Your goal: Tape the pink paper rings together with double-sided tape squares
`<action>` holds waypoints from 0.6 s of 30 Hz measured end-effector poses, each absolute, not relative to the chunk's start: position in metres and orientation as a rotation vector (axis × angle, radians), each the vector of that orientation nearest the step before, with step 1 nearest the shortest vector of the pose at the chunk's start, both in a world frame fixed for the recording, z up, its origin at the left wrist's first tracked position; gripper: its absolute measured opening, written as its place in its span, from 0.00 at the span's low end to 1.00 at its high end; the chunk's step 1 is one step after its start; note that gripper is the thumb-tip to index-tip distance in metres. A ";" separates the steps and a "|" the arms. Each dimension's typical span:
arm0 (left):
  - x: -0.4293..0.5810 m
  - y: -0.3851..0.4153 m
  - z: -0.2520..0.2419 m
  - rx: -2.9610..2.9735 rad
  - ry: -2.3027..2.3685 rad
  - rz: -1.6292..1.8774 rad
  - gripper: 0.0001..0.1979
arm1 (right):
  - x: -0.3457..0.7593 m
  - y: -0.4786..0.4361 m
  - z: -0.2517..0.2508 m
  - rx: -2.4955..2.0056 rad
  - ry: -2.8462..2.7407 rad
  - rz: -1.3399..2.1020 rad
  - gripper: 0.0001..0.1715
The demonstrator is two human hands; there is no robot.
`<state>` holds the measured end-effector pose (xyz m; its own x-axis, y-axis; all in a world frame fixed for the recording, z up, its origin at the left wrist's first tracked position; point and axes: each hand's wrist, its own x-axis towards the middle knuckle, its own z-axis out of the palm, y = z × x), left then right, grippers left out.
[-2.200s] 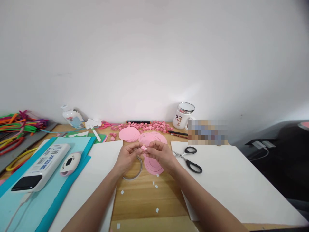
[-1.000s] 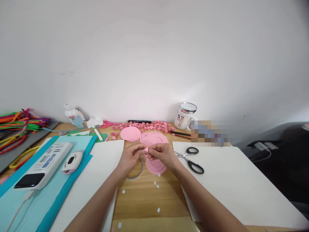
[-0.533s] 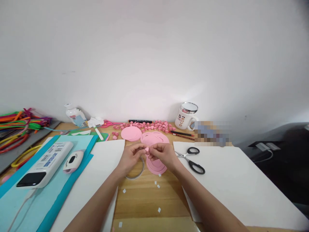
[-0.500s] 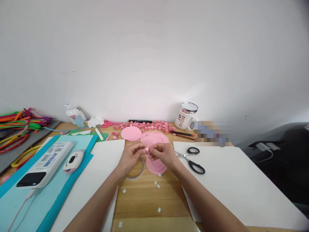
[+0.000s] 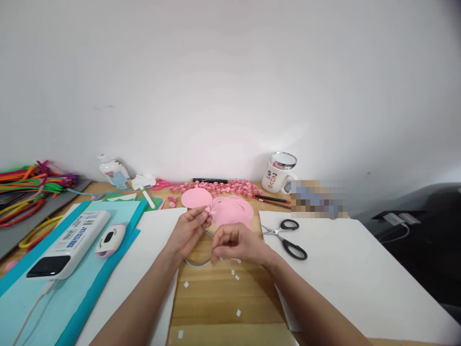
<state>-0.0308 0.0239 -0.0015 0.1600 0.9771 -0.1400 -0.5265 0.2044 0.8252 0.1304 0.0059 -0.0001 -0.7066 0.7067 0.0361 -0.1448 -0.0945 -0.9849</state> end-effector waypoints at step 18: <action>-0.028 0.020 -0.004 0.780 0.682 1.053 0.07 | 0.128 0.015 -0.018 -0.916 -1.786 0.385 0.06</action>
